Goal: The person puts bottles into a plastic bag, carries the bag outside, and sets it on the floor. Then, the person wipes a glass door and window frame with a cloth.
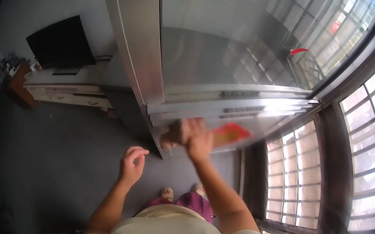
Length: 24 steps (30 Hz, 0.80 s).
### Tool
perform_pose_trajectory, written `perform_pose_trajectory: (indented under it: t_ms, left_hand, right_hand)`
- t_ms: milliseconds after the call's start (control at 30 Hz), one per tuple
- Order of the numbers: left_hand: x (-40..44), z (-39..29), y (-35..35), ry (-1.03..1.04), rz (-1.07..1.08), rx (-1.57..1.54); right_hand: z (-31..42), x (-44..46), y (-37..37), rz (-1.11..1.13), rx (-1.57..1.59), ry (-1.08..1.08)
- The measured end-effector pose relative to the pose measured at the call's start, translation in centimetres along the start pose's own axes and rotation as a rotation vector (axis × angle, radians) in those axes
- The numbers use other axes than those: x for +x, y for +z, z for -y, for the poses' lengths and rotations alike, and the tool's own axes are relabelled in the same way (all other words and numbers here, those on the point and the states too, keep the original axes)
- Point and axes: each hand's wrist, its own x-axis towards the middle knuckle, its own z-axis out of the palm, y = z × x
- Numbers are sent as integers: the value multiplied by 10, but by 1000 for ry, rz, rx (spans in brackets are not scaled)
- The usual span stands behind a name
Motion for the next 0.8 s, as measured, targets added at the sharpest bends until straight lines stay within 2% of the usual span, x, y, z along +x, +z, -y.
perform_pose_trajectory:
  t_ms: [33,100,200,233,267,333,433,533,633,700,800]
  left_hand:
    - [2,2,-3,23,-16,17]
    - [3,4,-9,40,-45,29]
    - [-3,5,-13,13,-61,15]
    - [-7,7,-13,7,-58,19]
    - [-8,8,-12,4,-51,21]
    - [-4,7,-9,-19,-32,-5]
    - [5,6,-3,-12,-31,-45]
    - [14,7,15,-51,-40,-124]
    - [20,20,38,-73,-58,-226]
    - [24,16,51,-59,-113,-272]
    - [29,11,55,-67,-43,-203]
  right_hand:
    - [-26,1,-4,-3,-59,100]
    - [-50,4,-18,-197,-136,-4]
    - [-14,7,9,-264,-105,120]
    - [5,8,21,-209,-12,103]
    - [38,3,32,-126,156,181]
    - [88,3,32,-96,138,-166]
    - [99,9,25,-50,148,-166]
    - [74,9,20,-6,175,-306]
    - [68,3,8,18,223,-334]
    - [64,-2,3,19,324,-331]
    - [57,-5,-8,27,530,-333]
